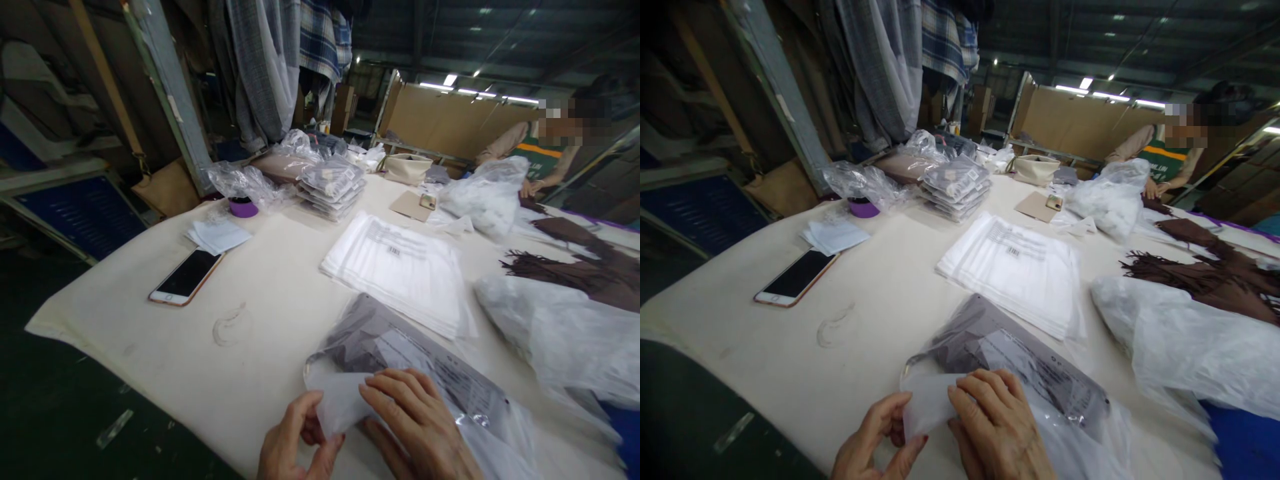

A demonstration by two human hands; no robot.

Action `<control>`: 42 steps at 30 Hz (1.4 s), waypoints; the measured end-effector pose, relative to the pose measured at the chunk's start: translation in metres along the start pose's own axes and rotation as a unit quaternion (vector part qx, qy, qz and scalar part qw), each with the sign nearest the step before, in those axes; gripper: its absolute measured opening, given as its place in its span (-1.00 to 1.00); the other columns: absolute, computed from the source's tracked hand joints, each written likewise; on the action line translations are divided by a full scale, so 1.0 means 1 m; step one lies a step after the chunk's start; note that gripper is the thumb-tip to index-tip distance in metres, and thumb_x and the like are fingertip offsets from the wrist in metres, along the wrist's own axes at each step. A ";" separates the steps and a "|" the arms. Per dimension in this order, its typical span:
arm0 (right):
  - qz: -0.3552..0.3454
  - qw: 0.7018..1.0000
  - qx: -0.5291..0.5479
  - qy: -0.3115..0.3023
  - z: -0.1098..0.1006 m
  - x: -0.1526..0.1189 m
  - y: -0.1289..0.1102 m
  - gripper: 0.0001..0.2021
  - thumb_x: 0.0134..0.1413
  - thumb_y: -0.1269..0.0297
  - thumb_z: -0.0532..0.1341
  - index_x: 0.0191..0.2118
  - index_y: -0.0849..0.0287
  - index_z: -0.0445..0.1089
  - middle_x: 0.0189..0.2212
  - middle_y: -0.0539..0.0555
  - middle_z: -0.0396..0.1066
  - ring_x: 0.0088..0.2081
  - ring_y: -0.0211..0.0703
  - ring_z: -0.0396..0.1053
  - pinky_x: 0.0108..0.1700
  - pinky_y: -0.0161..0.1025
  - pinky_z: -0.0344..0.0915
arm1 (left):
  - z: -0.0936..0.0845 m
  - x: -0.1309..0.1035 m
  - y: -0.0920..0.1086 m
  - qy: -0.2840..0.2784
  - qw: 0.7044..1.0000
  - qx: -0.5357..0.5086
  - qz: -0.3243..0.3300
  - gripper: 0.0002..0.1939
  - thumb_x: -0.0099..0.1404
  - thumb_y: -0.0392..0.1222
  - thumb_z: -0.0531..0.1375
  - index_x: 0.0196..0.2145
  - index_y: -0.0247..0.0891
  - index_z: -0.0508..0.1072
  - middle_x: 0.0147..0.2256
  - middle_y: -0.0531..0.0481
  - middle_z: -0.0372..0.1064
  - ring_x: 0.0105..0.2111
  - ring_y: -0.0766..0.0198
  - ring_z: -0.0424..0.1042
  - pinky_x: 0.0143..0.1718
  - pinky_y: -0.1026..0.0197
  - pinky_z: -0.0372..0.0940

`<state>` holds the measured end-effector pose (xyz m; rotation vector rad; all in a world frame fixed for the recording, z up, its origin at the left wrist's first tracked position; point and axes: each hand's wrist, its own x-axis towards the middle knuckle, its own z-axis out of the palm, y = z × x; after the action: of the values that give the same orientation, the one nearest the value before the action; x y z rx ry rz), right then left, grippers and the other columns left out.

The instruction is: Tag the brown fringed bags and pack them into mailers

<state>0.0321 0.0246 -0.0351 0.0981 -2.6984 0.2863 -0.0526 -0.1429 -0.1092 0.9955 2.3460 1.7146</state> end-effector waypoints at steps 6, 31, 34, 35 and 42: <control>0.015 0.998 0.062 0.007 0.001 0.009 -0.003 -0.86 0.11 0.46 0.12 -0.21 0.19 0.37 -0.33 0.03 0.47 -0.25 -0.22 0.37 -0.20 -0.22 0.27 | 0.001 0.012 0.008 0.025 0.999 -0.037 -0.013 -0.77 0.29 -0.08 0.10 -0.11 -0.17 0.29 -0.47 0.10 0.39 -0.55 0.38 0.36 -0.48 0.39 0.31; 0.012 0.996 0.071 0.043 0.015 0.018 -0.014 -0.85 0.12 0.48 0.06 -0.26 0.23 0.37 -0.41 0.06 0.43 -0.33 -0.20 0.34 -0.29 -0.22 0.25 | 0.001 0.015 0.026 0.008 0.993 -0.097 -0.063 -0.90 0.25 -0.23 0.07 -0.35 -0.17 0.39 -0.55 0.11 0.41 -0.58 0.38 0.38 -0.48 0.39 0.30; -0.001 0.997 0.047 0.055 0.018 0.016 -0.015 -0.83 0.13 0.49 0.07 -0.23 0.25 0.37 -0.41 0.06 0.43 -0.30 -0.17 0.33 -0.26 -0.20 0.23 | 0.000 0.016 0.026 0.007 0.993 -0.093 -0.066 -0.90 0.23 -0.28 0.08 -0.36 -0.17 0.39 -0.55 0.14 0.42 -0.56 0.39 0.41 -0.46 0.41 0.30; -0.004 0.997 0.048 0.056 0.019 0.016 -0.015 -0.83 0.13 0.49 0.07 -0.21 0.26 0.38 -0.40 0.06 0.44 -0.30 -0.16 0.33 -0.25 -0.20 0.22 | -0.001 0.016 0.025 0.006 0.993 -0.094 -0.066 -0.90 0.22 -0.28 0.08 -0.35 -0.17 0.39 -0.54 0.14 0.42 -0.56 0.39 0.41 -0.46 0.40 0.30; -0.010 0.998 0.010 0.054 0.024 0.015 -0.018 -0.76 0.22 0.43 -0.02 -0.23 0.25 0.39 -0.40 0.06 0.43 -0.29 -0.15 0.31 -0.19 -0.19 0.16 | -0.001 0.015 0.022 0.006 0.992 -0.094 -0.087 -0.90 0.23 -0.25 0.07 -0.29 -0.15 0.36 -0.54 0.16 0.44 -0.59 0.38 0.40 -0.46 0.38 0.30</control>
<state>0.0112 0.0014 -0.0468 0.1130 -2.5863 0.3041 -0.0551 -0.1321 -0.0851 0.7294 2.1559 1.8342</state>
